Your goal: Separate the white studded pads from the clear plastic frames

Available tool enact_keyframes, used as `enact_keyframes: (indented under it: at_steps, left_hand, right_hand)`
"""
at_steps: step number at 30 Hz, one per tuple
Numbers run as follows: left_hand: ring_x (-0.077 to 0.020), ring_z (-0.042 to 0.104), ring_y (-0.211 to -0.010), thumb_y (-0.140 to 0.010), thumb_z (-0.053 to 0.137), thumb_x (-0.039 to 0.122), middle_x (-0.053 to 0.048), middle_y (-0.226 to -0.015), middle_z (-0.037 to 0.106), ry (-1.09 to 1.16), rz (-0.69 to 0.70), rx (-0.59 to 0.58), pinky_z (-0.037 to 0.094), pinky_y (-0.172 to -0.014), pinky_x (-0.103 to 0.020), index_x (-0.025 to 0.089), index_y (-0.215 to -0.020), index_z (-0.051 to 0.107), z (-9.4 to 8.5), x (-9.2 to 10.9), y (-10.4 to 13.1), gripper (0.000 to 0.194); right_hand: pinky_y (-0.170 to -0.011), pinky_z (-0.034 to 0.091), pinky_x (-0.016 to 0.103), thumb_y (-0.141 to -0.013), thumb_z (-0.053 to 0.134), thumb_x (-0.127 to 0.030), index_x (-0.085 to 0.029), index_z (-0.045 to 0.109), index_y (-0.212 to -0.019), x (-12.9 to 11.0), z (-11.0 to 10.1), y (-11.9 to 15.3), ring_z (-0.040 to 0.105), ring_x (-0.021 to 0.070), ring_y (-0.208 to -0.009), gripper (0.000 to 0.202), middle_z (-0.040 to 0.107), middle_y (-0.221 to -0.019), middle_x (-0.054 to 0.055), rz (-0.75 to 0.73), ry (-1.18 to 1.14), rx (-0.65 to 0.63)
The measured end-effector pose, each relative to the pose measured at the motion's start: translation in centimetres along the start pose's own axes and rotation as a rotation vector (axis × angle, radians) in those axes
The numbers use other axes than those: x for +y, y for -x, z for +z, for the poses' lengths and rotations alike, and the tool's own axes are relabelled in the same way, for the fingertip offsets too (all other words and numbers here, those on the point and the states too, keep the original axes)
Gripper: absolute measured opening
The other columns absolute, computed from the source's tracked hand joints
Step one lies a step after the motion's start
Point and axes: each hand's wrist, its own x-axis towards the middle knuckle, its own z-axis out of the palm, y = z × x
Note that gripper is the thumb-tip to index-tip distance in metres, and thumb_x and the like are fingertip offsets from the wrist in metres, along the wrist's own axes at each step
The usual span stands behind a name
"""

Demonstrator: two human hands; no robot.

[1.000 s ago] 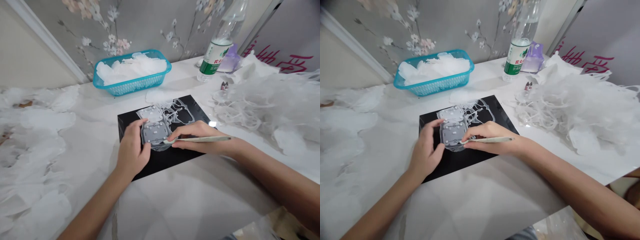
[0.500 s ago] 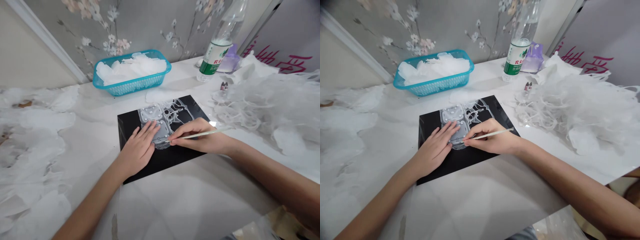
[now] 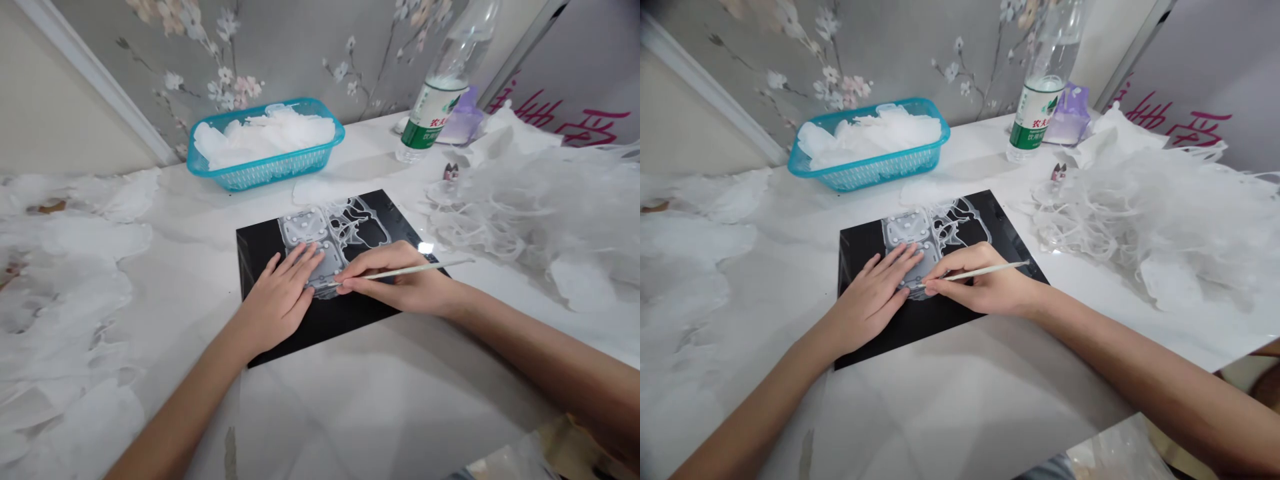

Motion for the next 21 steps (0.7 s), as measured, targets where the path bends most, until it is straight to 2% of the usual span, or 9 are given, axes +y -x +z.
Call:
enact_keyframes:
  at_steps: [8,15,18,21]
  left_hand:
    - [-0.0141,0.011,-0.140,-0.094,0.024,0.026,0.002,-0.152,0.018,-0.021,0.002,-0.013,0.019,-0.112,-0.045,0.021,-0.143,0.022,0.0,-0.1,0.1,0.049]
    - [-0.0149,0.012,-0.140,-0.094,0.024,0.026,0.002,-0.152,0.017,0.017,-0.018,-0.024,0.017,-0.113,-0.044,0.024,-0.143,0.021,-0.3,0.0,0.0,0.049]
    - [-0.0152,0.012,-0.140,-0.094,0.024,0.027,0.002,-0.152,0.017,0.031,-0.030,-0.040,0.016,-0.113,-0.045,0.024,-0.143,0.021,-0.4,0.0,0.0,0.049]
    - [-0.0158,0.012,-0.140,-0.094,0.024,0.027,0.002,-0.152,0.017,0.034,-0.025,-0.031,0.016,-0.113,-0.046,0.025,-0.143,0.021,-0.3,-0.1,0.0,0.049]
  right_hand:
    - [-0.073,0.051,0.019,-0.087,0.059,-0.014,-0.010,0.067,-0.095,0.3,-0.1,-0.3,0.063,0.0135,-0.082,0.012,0.067,-0.090,0.005,-0.021,0.023,-0.063]
    - [-0.071,0.049,0.018,-0.088,0.059,-0.018,-0.013,0.067,-0.095,-0.4,-2.8,-0.7,0.062,0.0126,-0.081,0.012,0.066,-0.090,0.003,0.011,0.159,-0.215]
    - [-0.071,0.049,0.019,-0.088,0.059,-0.021,-0.014,0.068,-0.093,-0.7,-3.8,-0.7,0.062,0.0132,-0.081,0.013,0.066,-0.090,0.003,0.039,0.194,-0.232]
    - [-0.070,0.050,0.019,-0.087,0.060,-0.021,-0.014,0.068,-0.092,-0.7,-3.8,-0.6,0.062,0.0136,-0.080,0.012,0.066,-0.089,0.003,0.044,0.179,-0.219]
